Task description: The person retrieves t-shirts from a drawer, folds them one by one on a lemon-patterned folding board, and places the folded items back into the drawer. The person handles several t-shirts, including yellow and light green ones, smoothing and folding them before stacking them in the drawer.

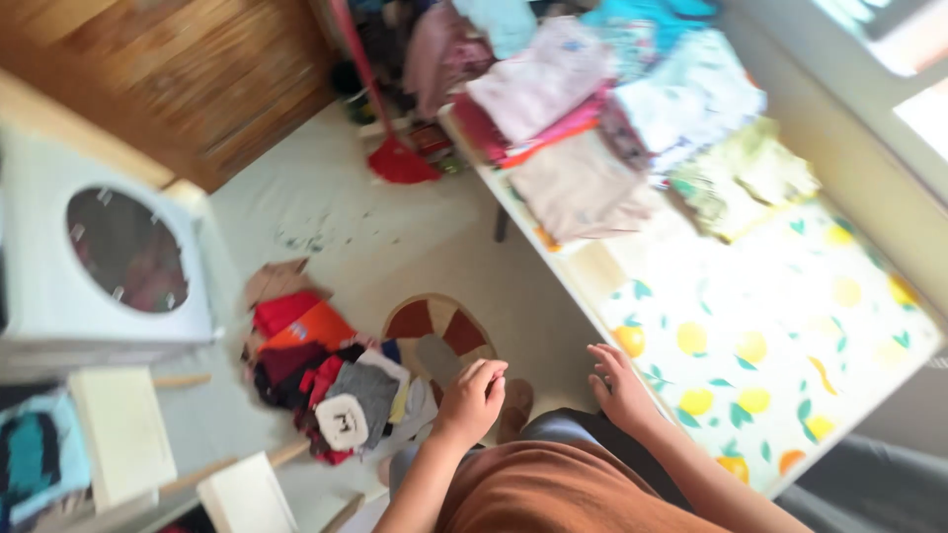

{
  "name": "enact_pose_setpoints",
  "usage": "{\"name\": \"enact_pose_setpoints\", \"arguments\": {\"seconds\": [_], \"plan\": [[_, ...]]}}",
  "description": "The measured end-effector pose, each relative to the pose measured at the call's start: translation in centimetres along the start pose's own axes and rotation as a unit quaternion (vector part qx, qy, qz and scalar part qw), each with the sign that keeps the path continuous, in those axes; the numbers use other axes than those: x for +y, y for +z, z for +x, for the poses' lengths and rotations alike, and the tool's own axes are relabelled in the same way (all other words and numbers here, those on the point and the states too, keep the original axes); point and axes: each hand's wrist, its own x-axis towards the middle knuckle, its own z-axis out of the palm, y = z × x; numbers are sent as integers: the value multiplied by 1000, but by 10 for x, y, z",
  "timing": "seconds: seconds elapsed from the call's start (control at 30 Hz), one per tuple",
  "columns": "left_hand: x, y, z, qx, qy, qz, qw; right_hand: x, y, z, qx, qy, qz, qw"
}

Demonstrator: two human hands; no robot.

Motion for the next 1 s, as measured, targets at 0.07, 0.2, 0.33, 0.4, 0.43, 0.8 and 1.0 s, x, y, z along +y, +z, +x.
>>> {"name": "enact_pose_setpoints", "arguments": {"seconds": [0.07,0.2,0.33,0.4,0.43,0.8,1.0], "plan": [[19,18,26,-39,40,14,998,19,-14,-7,40,22,20,999],[48,42,62,-108,84,33,990,39,-23,-12,90,63,62,992],[53,60,82,-171,62,48,982,46,-16,-7,131,88,99,983],[47,69,94,-189,64,26,980,50,-14,1,148,105,146,972],[43,72,100,-197,66,14,978,53,-13,8,158,112,169,966],[19,105,231,-336,77,19,939,180,-112,189,315,172,80,930],[5,122,316,-398,82,22,913,181,-156,255,318,303,322,839]]}}
